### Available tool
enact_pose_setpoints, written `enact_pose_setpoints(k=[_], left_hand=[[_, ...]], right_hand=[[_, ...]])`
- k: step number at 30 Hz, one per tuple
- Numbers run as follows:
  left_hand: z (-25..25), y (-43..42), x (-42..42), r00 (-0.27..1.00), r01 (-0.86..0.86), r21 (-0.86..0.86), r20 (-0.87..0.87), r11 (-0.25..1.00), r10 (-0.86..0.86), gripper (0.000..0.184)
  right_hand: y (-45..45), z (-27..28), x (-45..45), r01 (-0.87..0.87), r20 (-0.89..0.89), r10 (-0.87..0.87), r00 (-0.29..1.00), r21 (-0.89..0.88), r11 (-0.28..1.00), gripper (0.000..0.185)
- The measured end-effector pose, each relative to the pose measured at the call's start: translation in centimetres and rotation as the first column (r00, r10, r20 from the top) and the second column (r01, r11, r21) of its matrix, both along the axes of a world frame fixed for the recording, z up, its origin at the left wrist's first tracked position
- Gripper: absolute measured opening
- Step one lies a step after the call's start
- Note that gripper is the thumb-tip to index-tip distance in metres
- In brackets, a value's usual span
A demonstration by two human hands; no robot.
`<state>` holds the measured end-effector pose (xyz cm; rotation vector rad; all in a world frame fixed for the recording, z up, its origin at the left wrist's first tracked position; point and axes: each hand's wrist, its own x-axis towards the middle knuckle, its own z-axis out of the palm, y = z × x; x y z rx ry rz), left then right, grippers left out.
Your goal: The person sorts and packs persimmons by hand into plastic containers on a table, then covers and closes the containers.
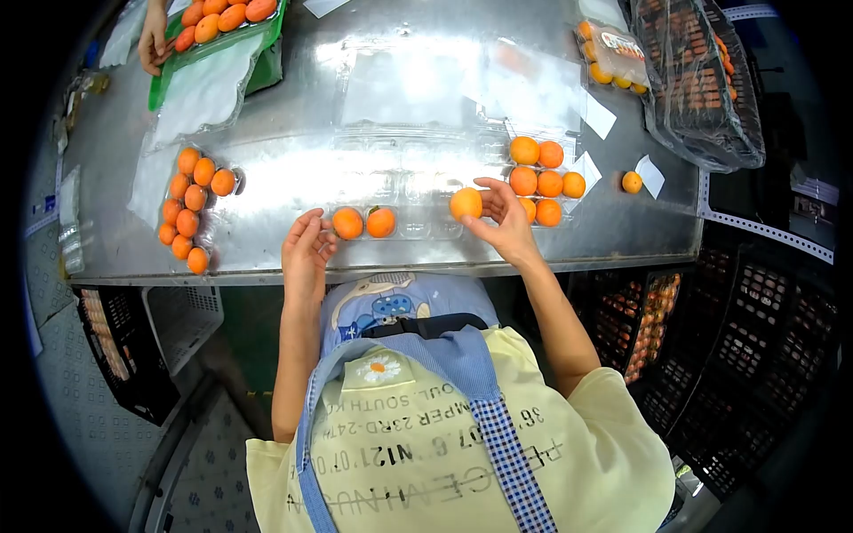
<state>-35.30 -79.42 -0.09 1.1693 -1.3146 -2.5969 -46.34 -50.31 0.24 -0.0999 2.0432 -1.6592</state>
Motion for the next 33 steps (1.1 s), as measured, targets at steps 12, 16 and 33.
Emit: enact_pose_setpoints(k=[12,16,33], left_hand=[[-0.5,-0.6,0.6,0.999,-0.031,-0.013,0.010,0.999,0.031,0.025],[-0.6,-0.8,0.7,0.998,-0.049,-0.026,0.031,0.998,0.049,0.024],[-0.7,-0.1,0.0,0.997,-0.021,-0.037,0.071,0.999,0.023,0.023]], right_hand=[[-0.9,0.0,1.5,-0.175,-0.290,0.273,0.917,0.322,0.930,0.047],[-1.7,0.7,1.7,-0.220,-0.317,0.309,0.897,0.287,0.932,0.047],[5.1,3.2,-3.5,0.174,0.150,-0.118,0.982,-0.458,0.872,0.053]])
